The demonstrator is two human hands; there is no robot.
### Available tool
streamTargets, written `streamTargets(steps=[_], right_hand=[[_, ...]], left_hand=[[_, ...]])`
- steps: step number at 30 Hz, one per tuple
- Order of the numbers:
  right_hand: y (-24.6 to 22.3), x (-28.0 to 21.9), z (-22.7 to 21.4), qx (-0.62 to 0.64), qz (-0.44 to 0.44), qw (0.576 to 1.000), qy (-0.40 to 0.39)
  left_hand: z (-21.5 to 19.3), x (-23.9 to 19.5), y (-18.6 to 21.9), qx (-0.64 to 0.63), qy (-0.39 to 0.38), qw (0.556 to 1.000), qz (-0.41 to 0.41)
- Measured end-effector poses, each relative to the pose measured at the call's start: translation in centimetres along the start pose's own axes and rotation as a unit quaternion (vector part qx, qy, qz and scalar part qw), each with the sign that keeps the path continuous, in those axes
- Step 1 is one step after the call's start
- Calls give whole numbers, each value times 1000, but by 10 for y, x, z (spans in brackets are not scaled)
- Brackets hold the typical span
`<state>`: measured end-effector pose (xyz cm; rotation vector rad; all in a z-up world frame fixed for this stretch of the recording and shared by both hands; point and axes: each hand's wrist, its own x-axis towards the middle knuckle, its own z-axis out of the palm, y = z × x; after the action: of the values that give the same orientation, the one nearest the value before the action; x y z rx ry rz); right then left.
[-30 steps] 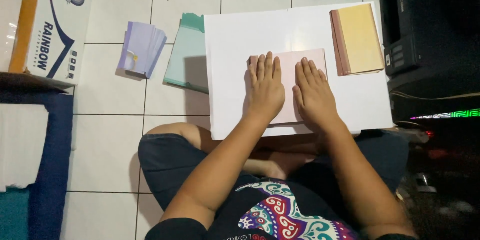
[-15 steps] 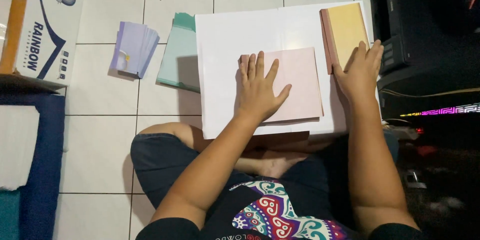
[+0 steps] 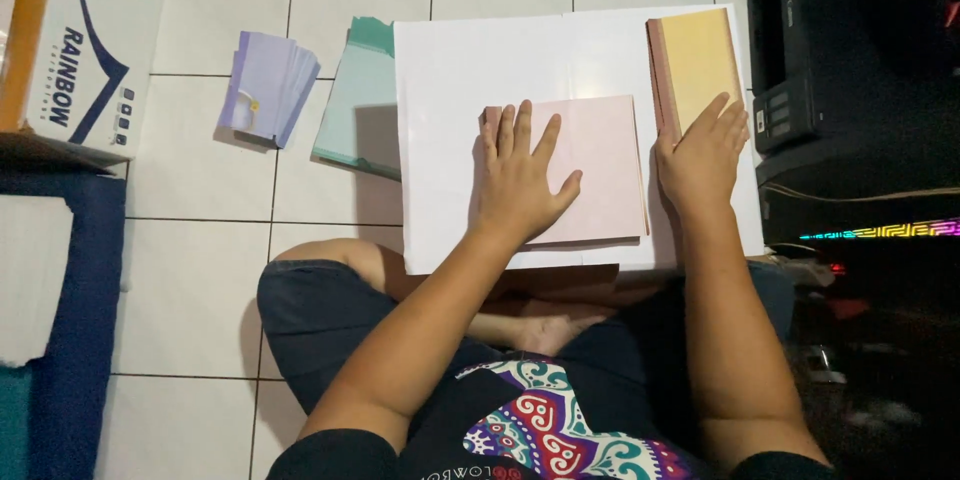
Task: Manually folding individual sheets of paper from a stack and piling them up.
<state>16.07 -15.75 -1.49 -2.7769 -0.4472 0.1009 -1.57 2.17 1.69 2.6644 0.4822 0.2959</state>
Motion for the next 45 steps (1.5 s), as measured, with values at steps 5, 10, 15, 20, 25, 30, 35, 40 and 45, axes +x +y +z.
streamTargets(steps=[5,10,15,20,25,30,35,40,45], right_hand=[[-18,-12,-9,11,1,1000,10],[-8,-6,-15,21,-5,999,39],[61,29,4,47,-30,989,133],[46,-17,-67,162,-147,953,209],[-12,-110,-115,318,-141,925,153],[-24,-130,-93,465,3,883,59],[26,-113,-9,488,23,872,22],[16,-113,11,480,0,877,20],[8,-117,15,384,-22,923,13]], left_hand=[[-1,-3,-2,-2,11,1000,5],[6,-2,-5,-5,34,999,5],[26,0,-12,-13,66,998,10],[21,-3,-16,-54,123,989,57],[19,4,-24,-128,109,985,49],[33,9,-40,-341,164,925,18],[15,-9,-69,-242,230,941,54],[-5,-30,-79,-120,187,969,112],[-10,-37,-82,-42,51,992,108]])
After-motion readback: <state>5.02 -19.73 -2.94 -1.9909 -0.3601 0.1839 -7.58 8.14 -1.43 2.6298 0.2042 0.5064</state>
